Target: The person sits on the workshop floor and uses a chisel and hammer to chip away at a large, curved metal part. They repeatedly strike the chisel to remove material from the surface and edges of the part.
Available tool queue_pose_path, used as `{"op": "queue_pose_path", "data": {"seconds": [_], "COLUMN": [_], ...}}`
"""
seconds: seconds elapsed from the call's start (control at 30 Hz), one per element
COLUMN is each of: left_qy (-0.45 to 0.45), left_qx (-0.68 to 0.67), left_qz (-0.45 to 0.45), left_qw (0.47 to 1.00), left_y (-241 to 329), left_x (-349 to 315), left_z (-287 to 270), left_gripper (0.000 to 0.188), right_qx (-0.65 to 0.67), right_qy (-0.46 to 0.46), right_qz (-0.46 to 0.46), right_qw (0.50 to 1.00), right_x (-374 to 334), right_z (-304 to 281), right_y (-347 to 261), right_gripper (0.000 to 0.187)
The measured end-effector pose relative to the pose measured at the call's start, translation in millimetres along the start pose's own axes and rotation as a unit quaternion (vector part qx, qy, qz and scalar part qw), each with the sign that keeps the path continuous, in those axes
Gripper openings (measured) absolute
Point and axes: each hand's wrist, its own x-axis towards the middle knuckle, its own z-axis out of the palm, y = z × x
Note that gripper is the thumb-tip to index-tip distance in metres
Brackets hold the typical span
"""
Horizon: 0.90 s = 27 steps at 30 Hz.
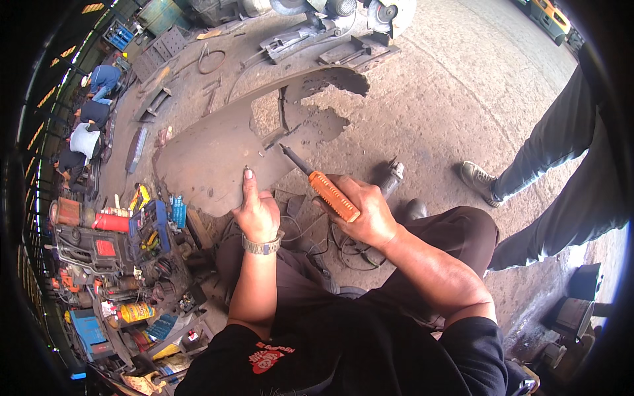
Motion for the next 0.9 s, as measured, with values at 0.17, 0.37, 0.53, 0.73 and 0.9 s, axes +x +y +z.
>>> {"op": "queue_pose_path", "data": {"seconds": [0.17,0.37,0.53,0.73,0.9], "left_qy": [-0.003,-0.002,-0.021,-0.03,-0.029], "left_qx": [-0.012,0.004,-0.017,-0.026,-0.015], "left_qz": [0.045,-0.01,0.009,0.014,0.019], "left_qw": [0.999,1.0,1.0,0.999,0.999], "left_y": [-2,6,-5,-6,-5], "left_x": [-2,-8,0,0,0], "left_z": [7,9,-1,-2,-1], "left_gripper": [0.043,0.044,0.047,0.049,0.051], "right_qx": [-0.002,-0.009,-0.004,-0.001,0.004], "right_qy": [0.014,0.005,0.003,-0.003,0.012], "right_qz": [-0.032,-0.018,-0.003,0.007,-0.01], "right_qw": [0.999,1.0,1.0,1.0,1.0], "right_x": [3,2,4,4,3], "right_z": [3,2,1,0,4], "right_y": [1,0,-6,-7,0], "right_gripper": [0.039,0.039,0.038,0.039,0.041]}}
